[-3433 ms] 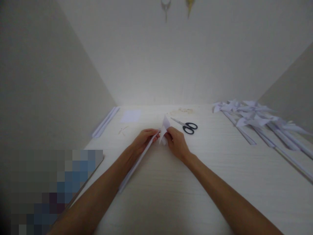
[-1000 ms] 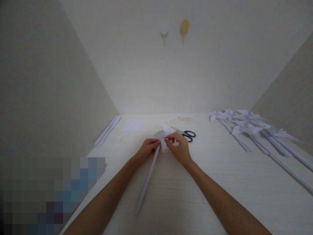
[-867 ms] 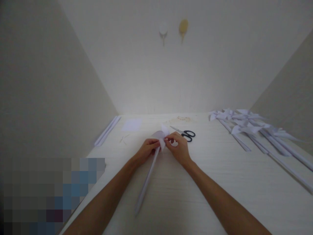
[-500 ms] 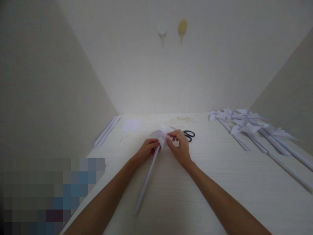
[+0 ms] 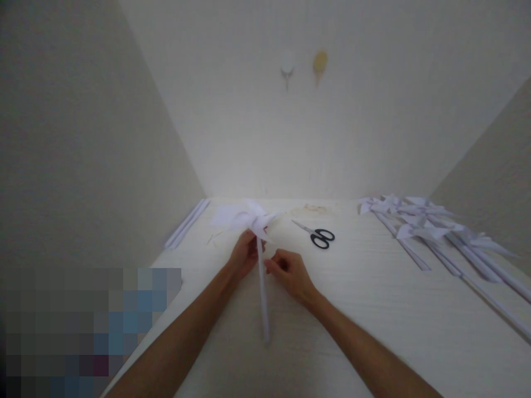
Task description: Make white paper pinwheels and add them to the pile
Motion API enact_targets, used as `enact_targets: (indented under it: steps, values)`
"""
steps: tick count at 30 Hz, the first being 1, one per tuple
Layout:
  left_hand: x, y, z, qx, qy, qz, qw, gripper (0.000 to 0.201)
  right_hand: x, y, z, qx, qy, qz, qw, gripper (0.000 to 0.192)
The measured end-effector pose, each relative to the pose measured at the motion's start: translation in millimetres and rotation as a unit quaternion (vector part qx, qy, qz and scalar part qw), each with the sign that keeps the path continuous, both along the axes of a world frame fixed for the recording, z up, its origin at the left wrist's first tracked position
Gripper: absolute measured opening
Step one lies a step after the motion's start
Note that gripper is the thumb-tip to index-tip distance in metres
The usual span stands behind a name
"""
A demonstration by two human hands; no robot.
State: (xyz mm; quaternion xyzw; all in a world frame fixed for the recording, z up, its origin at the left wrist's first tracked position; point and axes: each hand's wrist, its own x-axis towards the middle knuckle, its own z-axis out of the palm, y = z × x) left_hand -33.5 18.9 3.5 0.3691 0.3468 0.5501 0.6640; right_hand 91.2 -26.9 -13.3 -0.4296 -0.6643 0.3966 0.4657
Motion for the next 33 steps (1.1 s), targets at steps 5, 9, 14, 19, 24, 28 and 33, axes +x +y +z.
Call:
enact_targets:
  steps: [5,9,14,19,24,28,33]
  values:
    - [4,-4,7.0,0.042,-0.004,0.064,0.997,0.028,-12,-8,-2.5,-0.050,0.001,0.098,0.994,0.032]
    - [9,-9,4.6,0.041,0.030,0.027,0.998,0.027,-10,-4,-2.9,-0.051,0.053,0.065,0.995,0.030]
    - [14,-14,-5.3,0.015,0.063,-0.035,0.997,0.033,-8,2,-2.9,-0.024,0.063,-0.036,0.997,0.030]
    - [9,-11,-6.2,0.002,0.048,0.009,0.999,0.030,-8,3,-1.1,-0.062,0.064,-0.023,0.996,0.029]
    - [2,-5,-2.8,0.017,-0.005,0.082,0.996,0.029,-9,3,-1.1,-0.133,0.080,0.040,0.987,0.026]
    - [4,-7,-5.6,0.023,0.030,0.033,0.999,0.030,-8,6,-2.0,-0.131,0.117,0.013,0.984,0.026]
    - [9,-9,-8.9,0.010,0.035,-0.019,0.999,0.031,-5,8,-0.9,-0.107,0.137,0.007,0.985,0.021]
